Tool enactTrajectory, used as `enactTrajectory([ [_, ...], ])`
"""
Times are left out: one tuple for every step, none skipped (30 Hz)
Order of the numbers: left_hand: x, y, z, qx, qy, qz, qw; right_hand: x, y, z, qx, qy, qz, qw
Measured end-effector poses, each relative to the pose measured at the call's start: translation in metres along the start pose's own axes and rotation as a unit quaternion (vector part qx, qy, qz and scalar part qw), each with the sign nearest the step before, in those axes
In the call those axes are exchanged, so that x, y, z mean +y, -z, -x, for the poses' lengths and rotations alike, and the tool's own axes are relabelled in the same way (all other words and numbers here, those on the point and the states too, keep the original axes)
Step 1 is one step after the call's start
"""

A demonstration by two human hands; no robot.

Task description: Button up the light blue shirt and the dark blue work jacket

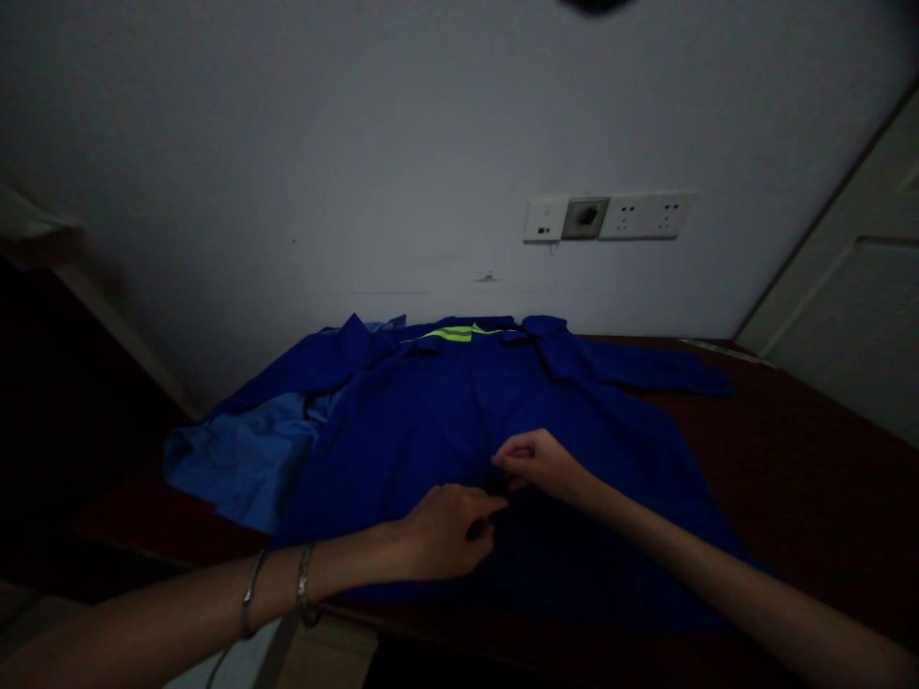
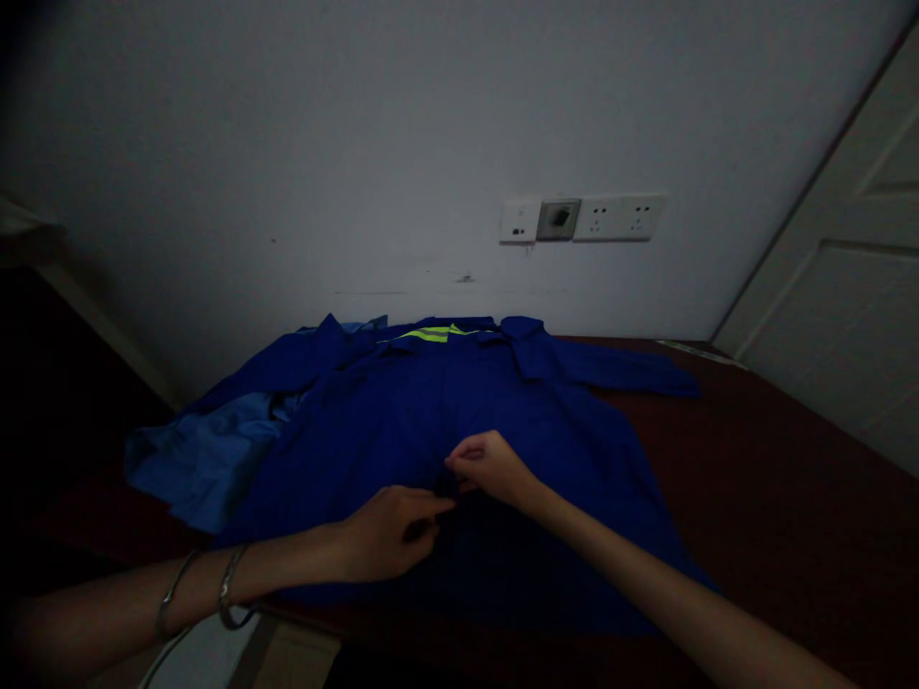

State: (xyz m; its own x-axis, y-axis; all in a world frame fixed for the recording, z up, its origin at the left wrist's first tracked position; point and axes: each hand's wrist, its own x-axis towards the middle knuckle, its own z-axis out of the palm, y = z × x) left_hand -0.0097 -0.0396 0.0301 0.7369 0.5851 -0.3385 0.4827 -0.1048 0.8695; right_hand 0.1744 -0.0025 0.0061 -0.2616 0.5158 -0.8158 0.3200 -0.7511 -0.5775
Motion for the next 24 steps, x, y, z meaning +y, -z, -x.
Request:
enactTrajectory([
  [-0.001,0.001,-0.001,0.000,-0.003,0.016,1.000,0.000,0.000,0.000,0.000,-0.004,-0.012,1.000],
  [-0.002,0.003,-0.002,0.002,0.000,0.039,0.999,-0.001,0.001,0.001,0.000,-0.007,-0.021,1.000],
  [-0.004,0.004,-0.004,0.008,0.010,0.066,0.998,-0.001,0.001,0.001,0.001,-0.009,-0.030,1.000],
  [-0.007,0.006,-0.007,0.019,0.026,0.094,0.995,-0.002,0.002,0.001,0.004,-0.012,-0.037,0.999],
  [-0.010,0.008,-0.010,0.037,0.048,0.122,0.991,-0.002,0.002,0.002,0.007,-0.015,-0.044,0.999],
  [-0.014,0.009,-0.014,0.058,0.070,0.145,0.985,-0.003,0.003,0.002,0.011,-0.018,-0.051,0.999],
  [-0.017,0.011,-0.018,0.079,0.090,0.164,0.979,-0.004,0.003,0.002,0.013,-0.020,-0.057,0.998],
  [-0.021,0.013,-0.022,0.100,0.104,0.179,0.973,-0.004,0.003,0.003,0.014,-0.022,-0.064,0.998],
  [-0.025,0.014,-0.025,0.117,0.112,0.190,0.968,-0.005,0.003,0.003,0.013,-0.024,-0.071,0.997],
  [-0.028,0.015,-0.028,0.129,0.117,0.199,0.965,-0.005,0.003,0.003,0.012,-0.026,-0.078,0.997],
  [-0.030,0.015,-0.031,0.134,0.117,0.204,0.963,-0.005,0.003,0.003,0.011,-0.026,-0.083,0.996],
  [-0.032,0.015,-0.033,0.134,0.116,0.207,0.962,-0.004,0.003,0.003,0.011,-0.027,-0.087,0.996],
  [-0.032,0.015,-0.034,0.133,0.115,0.208,0.962,-0.004,0.003,0.002,0.011,-0.026,-0.089,0.996],
  [-0.032,0.015,-0.035,0.130,0.114,0.206,0.963,-0.003,0.003,0.002,0.012,-0.025,-0.090,0.996],
  [-0.031,0.015,-0.036,0.128,0.113,0.202,0.964,-0.002,0.003,0.002,0.013,-0.024,-0.090,0.996],
  [-0.031,0.014,-0.036,0.128,0.112,0.198,0.965,-0.001,0.003,0.001,0.015,-0.022,-0.089,0.996],
  [-0.030,0.014,-0.037,0.127,0.113,0.196,0.966,0.000,0.004,0.001,0.016,-0.019,-0.088,0.996],
  [-0.029,0.014,-0.037,0.123,0.118,0.198,0.965,0.001,0.004,0.001,0.017,-0.016,-0.087,0.996],
  [-0.029,0.014,-0.037,0.115,0.125,0.205,0.964,0.002,0.004,0.001,0.016,-0.013,-0.086,0.996],
  [-0.029,0.015,-0.038,0.104,0.135,0.216,0.962,0.002,0.004,0.001,0.016,-0.010,-0.085,0.996],
  [-0.030,0.015,-0.038,0.092,0.145,0.227,0.959,0.001,0.004,0.001,0.016,-0.007,-0.084,0.996],
  [-0.031,0.015,-0.039,0.081,0.153,0.236,0.956,0.001,0.004,0.001,0.016,-0.004,-0.084,0.996],
  [-0.032,0.015,-0.039,0.072,0.159,0.242,0.954,0.000,0.003,0.002,0.016,-0.003,-0.085,0.996],
  [-0.033,0.015,-0.040,0.066,0.162,0.243,0.954,-0.001,0.003,0.002,0.017,-0.002,-0.084,0.996],
])
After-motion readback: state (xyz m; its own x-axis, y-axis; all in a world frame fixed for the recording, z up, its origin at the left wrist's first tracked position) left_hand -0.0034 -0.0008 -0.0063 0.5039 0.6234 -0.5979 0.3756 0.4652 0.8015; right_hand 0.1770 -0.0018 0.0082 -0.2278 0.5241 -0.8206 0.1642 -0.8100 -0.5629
